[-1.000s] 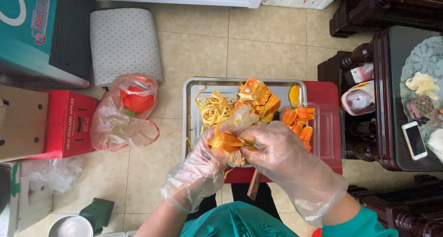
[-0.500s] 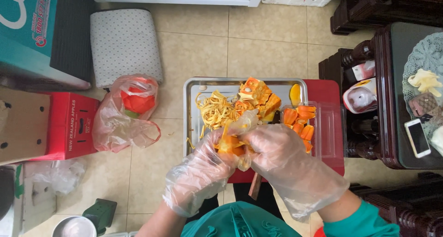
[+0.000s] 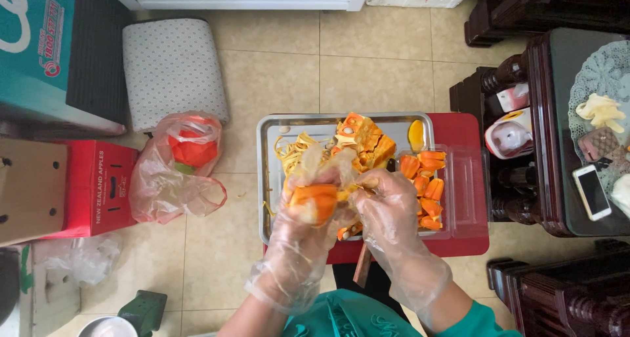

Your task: Manually shredding jackfruit segments and placing them into a metal tray

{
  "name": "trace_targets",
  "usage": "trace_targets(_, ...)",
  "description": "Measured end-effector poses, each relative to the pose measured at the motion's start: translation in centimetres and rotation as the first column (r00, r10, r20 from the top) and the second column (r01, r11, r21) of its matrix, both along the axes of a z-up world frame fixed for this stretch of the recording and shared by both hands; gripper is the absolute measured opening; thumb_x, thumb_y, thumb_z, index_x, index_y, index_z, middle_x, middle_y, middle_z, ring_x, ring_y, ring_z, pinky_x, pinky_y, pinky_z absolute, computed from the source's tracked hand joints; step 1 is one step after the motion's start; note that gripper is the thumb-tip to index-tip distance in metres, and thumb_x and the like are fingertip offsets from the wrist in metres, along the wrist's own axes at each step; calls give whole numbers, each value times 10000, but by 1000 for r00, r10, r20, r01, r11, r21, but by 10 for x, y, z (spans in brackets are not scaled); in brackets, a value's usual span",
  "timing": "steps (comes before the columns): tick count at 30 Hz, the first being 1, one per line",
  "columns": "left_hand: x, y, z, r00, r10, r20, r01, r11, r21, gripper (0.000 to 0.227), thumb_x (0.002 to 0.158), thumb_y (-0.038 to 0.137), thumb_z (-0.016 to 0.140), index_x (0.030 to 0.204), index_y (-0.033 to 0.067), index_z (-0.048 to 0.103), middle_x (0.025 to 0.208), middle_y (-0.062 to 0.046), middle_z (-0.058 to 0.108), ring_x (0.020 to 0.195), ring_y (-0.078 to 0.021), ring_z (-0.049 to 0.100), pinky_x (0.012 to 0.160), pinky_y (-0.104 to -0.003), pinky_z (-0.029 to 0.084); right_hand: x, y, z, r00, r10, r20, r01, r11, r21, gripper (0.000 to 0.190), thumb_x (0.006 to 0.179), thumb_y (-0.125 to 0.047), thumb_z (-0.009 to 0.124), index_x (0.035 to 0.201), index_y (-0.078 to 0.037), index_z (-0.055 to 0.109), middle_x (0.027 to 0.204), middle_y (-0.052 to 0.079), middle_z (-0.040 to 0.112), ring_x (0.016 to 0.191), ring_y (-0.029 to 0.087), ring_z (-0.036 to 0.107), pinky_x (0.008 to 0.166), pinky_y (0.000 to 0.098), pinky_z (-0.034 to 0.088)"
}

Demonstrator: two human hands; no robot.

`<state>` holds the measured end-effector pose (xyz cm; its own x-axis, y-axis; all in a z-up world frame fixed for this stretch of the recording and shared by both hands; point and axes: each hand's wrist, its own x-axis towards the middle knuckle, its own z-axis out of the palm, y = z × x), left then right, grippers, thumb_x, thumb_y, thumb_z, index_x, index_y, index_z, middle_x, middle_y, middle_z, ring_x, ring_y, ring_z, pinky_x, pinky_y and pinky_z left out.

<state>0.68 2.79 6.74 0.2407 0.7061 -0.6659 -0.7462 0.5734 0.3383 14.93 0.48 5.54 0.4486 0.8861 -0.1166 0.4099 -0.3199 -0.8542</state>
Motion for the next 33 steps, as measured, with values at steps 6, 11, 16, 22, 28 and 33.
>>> trace_targets(6,-28,12,-14,872,120,475,-202,972,124,376,698,8,821,1066,41,753,1219,-250,708,1216,-404,643,1160,-666,428,-2,7,20,939,-194,-283,125,961,-246,117,845,71,649,774,-18,673,790,81,613,671,196,574,536,328,537)
trace_targets(11,-42,16,-29,811,-20,584,-108,977,183,560,733,59,754,1288,86,681,1427,-229,615,1490,-431,444,1177,-657,383,58,11,-70,971,-36,238,80,981,-178,155,838,-310,830,884,-164,802,753,-14,636,698,125,577,608,295,412)
trace_targets(16,-32,18,-32,951,-101,293,-4,941,339,664,880,322,834,1468,212,547,1430,-191,604,1481,-472,444,1206,-675,345,27,16,-46,996,44,82,-2,892,-452,151,874,-264,741,894,-131,811,670,116,713,567,270,543,486,386,399)
trace_targets(22,-29,6,-72,920,-132,370,13,952,307,620,843,340,875,1393,214,620,1237,-245,689,1091,-351,713,967,-451,583,-2,31,2,991,104,-80,-131,742,-658,349,925,-413,598,1228,-311,737,1091,38,764,1018,223,705,870,370,495)
trace_targets(28,-33,-2,-103,960,-233,158,86,778,622,1287,723,-208,722,1656,436,113,1665,-161,385,1447,-385,479,1069,-453,546,5,26,-1,971,13,-240,-150,812,-565,349,988,-126,604,1326,-96,686,1077,222,677,1004,339,638,929,368,483)
trace_targets(33,-33,-10,-119,967,-241,-83,226,657,719,1247,848,-86,733,1662,403,-75,1687,-202,306,1468,-430,416,1091,-546,479,30,15,-60,941,-116,-319,-56,874,-483,465,978,-7,640,1440,-33,587,857,119,564,582,75,446,434,250,386)
